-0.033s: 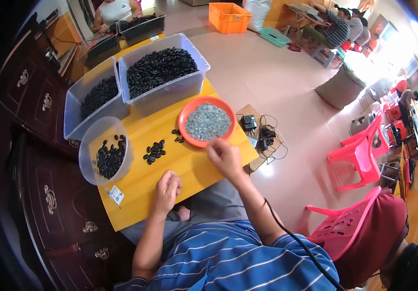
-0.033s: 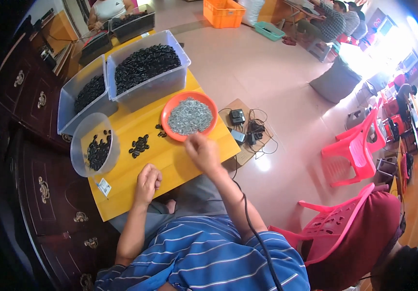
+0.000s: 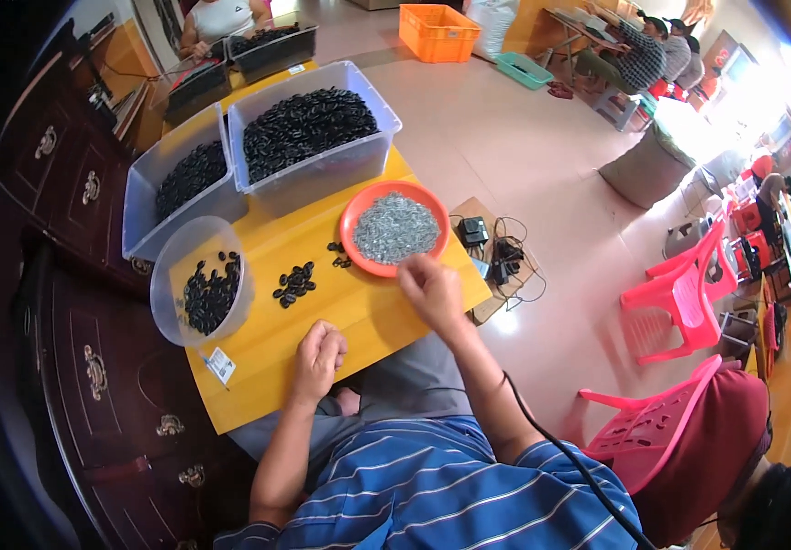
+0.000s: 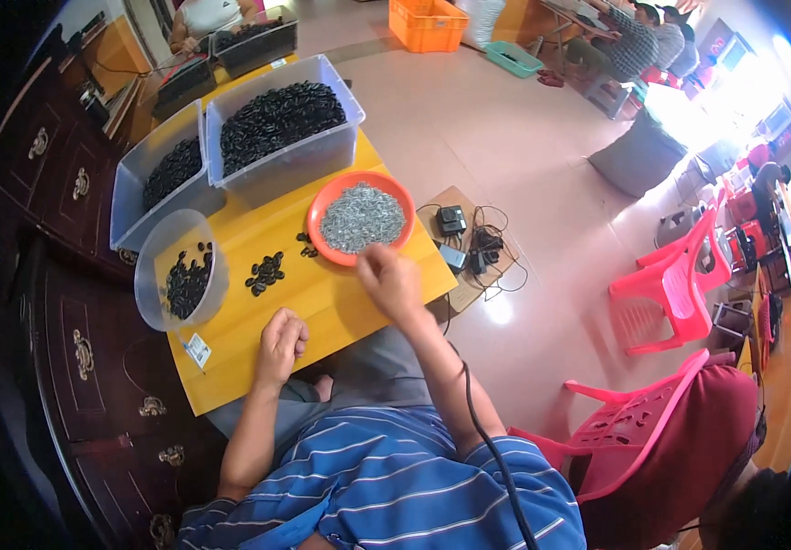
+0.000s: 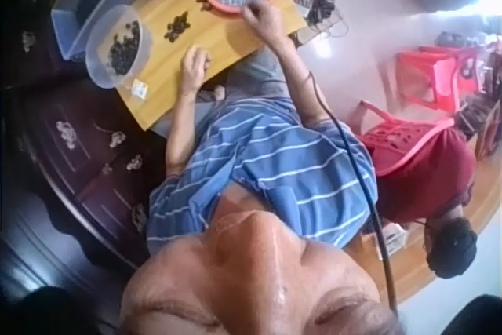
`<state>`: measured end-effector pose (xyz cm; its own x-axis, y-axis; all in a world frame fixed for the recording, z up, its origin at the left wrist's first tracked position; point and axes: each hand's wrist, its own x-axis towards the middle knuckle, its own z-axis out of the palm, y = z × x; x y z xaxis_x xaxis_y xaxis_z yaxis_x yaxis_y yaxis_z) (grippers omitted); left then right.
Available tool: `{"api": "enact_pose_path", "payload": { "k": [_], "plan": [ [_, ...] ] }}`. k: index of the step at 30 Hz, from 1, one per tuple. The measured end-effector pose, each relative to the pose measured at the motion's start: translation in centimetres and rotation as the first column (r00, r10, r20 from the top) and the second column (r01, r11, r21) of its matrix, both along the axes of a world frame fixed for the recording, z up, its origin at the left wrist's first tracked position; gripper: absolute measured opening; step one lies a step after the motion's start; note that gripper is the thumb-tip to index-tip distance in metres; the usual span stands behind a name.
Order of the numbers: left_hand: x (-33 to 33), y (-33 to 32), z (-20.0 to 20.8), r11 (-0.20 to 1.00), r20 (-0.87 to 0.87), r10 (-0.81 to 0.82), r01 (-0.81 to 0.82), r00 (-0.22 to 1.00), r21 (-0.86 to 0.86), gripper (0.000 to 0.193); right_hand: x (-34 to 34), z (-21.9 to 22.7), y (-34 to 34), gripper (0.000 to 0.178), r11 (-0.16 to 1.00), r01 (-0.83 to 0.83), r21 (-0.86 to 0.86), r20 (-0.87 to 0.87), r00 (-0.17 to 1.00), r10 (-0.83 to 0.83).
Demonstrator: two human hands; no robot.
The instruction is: The person assembles small plastic components by inserting metal pins into plastic buckle pieces by hand.
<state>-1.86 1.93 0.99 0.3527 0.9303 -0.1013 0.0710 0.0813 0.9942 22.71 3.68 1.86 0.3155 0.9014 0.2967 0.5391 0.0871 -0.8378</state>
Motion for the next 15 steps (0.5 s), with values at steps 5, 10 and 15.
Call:
{"api": "enact_pose_path", "payload": {
  "k": [5,10,15],
  "plan": [
    [-0.4,-0.6,-0.4,1.000,0.031,0.005,-0.005,1.000,0.000,0.023,1.8,-0.5,2.3,0.013,0.999,0.043,-0.018,0.308,0.951,-0.035],
    [-1.2,-0.7,-0.5,0.996,0.106,0.053,-0.045,0.993,-0.071,0.021,1.4,-0.6,2.4,0.012,0.996,0.060,0.067,0.295,0.952,-0.077],
    [-0.3,-0.1,-0.6,0.991,0.158,0.086,-0.069,0.984,-0.112,0.018,0.0,-1.7,0.2,0.012,1.000,-0.024,-0.015,-0.317,0.948,0.018]
  ]
}}
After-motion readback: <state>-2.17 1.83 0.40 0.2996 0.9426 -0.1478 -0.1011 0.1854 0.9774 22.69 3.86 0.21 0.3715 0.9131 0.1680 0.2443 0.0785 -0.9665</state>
